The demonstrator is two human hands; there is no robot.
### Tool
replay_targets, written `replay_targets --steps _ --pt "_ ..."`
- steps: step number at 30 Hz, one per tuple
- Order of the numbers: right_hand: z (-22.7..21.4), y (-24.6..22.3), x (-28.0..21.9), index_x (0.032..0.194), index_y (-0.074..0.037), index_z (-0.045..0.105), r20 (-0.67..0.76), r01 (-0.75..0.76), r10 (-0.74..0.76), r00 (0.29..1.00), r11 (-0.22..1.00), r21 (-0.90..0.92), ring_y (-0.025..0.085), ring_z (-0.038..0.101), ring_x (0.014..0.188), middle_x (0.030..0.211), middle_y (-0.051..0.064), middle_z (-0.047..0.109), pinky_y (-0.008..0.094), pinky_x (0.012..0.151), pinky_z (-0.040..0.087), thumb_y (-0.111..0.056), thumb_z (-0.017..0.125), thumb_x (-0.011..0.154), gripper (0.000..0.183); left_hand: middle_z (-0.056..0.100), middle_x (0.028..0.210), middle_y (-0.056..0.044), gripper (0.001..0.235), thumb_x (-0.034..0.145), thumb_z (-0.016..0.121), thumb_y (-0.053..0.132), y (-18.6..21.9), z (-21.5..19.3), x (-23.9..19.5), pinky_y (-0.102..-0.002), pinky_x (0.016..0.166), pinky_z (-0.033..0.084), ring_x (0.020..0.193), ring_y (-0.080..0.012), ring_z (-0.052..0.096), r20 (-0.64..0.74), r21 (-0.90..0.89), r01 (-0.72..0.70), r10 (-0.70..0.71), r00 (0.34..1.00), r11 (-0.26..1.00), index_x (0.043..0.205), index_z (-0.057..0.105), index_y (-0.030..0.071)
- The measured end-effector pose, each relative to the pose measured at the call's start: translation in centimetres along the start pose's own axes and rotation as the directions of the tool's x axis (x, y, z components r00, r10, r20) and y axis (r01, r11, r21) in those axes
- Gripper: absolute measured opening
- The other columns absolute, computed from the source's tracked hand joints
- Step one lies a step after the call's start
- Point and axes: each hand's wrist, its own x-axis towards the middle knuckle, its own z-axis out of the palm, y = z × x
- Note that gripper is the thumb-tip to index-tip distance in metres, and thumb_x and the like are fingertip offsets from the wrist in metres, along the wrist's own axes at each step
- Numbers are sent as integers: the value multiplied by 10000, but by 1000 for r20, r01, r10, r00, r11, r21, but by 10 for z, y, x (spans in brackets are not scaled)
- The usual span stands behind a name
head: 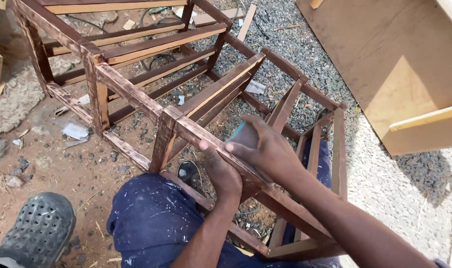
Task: The person sits on the ground and sands a wooden frame using a sanding block. They hold the frame with one hand and rub the sanding block along the edges and surfaces of the wood to smooth it.
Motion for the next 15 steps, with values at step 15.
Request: replay_targets --steps 15 --pt "-20 17 -37 1448 -308 544 -7 -98 98 995 995 -31 473 626 1228 1302 240 661 603 1032 482 -446 800 775 733 659 1126 -247 864 1025 237 672 -64 -19 24 -467 991 520 941 -249 654 -24 -14 69 -70 997 997 1410 528 -45"
